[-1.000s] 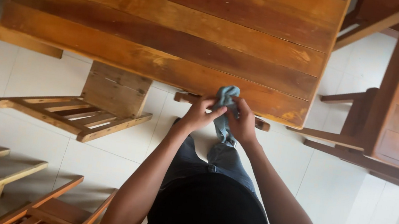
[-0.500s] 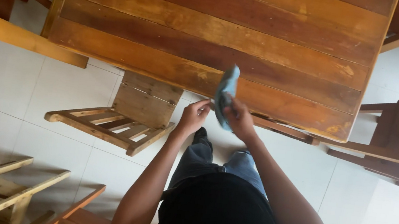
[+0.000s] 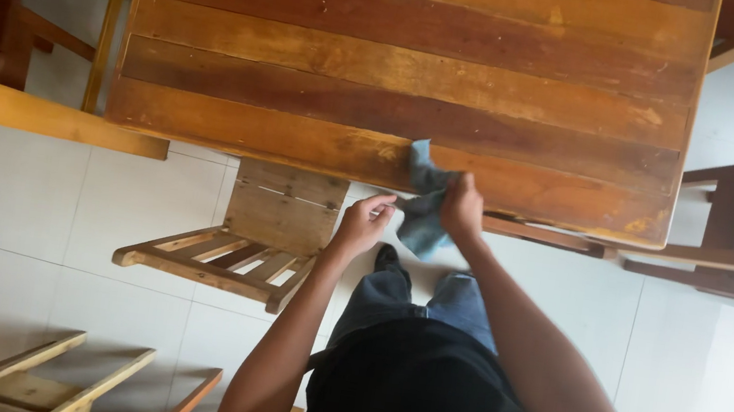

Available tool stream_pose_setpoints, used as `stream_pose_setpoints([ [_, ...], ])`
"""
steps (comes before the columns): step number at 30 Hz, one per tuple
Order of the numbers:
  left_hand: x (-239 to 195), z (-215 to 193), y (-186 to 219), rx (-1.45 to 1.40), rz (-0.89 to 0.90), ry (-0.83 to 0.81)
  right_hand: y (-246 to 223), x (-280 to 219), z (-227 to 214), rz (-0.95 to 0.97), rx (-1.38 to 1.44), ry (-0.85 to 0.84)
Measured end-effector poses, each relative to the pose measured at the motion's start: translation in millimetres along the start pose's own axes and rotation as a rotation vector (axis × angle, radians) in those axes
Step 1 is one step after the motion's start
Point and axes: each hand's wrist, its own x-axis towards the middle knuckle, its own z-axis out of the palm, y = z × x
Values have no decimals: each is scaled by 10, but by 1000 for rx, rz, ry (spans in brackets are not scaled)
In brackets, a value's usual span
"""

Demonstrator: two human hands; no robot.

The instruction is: Organize placemats and wipe down wooden tables and chairs using a cloth.

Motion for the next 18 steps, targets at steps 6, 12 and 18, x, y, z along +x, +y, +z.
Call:
stream_pose_setpoints([
  [6, 220, 154, -117, -59, 74, -58, -462, -510, -613, -337, -12, 46],
  [12, 378, 505, -6, -73, 126, -79, -304, -442, -615, -183, 261, -109],
  [18, 274, 638, 623, -19, 452, -23, -493, -616, -919, -54, 494, -221],
])
